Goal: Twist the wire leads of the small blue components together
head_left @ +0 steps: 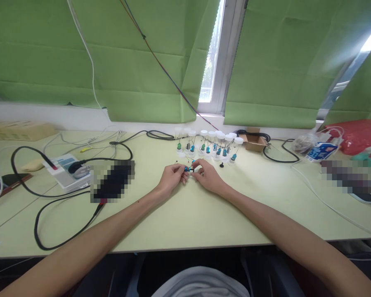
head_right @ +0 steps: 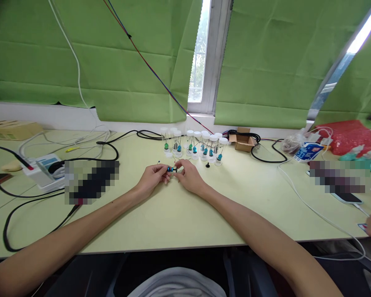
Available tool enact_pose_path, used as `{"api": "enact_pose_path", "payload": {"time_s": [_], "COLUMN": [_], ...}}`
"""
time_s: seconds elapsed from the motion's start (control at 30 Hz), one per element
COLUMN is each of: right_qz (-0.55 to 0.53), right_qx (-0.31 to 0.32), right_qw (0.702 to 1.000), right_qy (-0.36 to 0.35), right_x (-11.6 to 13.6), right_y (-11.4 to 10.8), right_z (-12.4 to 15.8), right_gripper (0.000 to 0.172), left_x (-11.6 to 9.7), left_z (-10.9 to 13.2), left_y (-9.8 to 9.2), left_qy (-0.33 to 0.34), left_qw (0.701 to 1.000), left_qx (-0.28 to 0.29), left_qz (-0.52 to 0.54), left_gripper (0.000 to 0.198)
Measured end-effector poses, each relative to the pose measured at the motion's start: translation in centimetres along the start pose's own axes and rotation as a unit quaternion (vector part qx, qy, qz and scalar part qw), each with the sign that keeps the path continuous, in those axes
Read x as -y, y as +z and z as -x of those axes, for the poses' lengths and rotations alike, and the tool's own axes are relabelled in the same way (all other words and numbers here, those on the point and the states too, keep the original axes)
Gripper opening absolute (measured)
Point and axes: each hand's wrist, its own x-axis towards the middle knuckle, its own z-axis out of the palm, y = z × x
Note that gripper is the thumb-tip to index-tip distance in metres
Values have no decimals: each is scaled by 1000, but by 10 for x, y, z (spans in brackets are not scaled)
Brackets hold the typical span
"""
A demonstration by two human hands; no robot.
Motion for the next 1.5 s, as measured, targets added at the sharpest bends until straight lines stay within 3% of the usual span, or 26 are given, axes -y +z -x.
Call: {"api": "enact_pose_path", "payload": {"time_s": [1.5], "right_qz": [-10], "right_qx": [20], "right_qw": [1000], "right_qy": [-2], "right_x": [-2], "right_y": [0], "right_z": [0], "right_gripper": [14], "left_x": [1], "left_z": [0], "left_y": [0], "left_qy": [0], "left_qw": [1000], "left_qx": [0], "left_qz": [10], "left_gripper": [20]}}
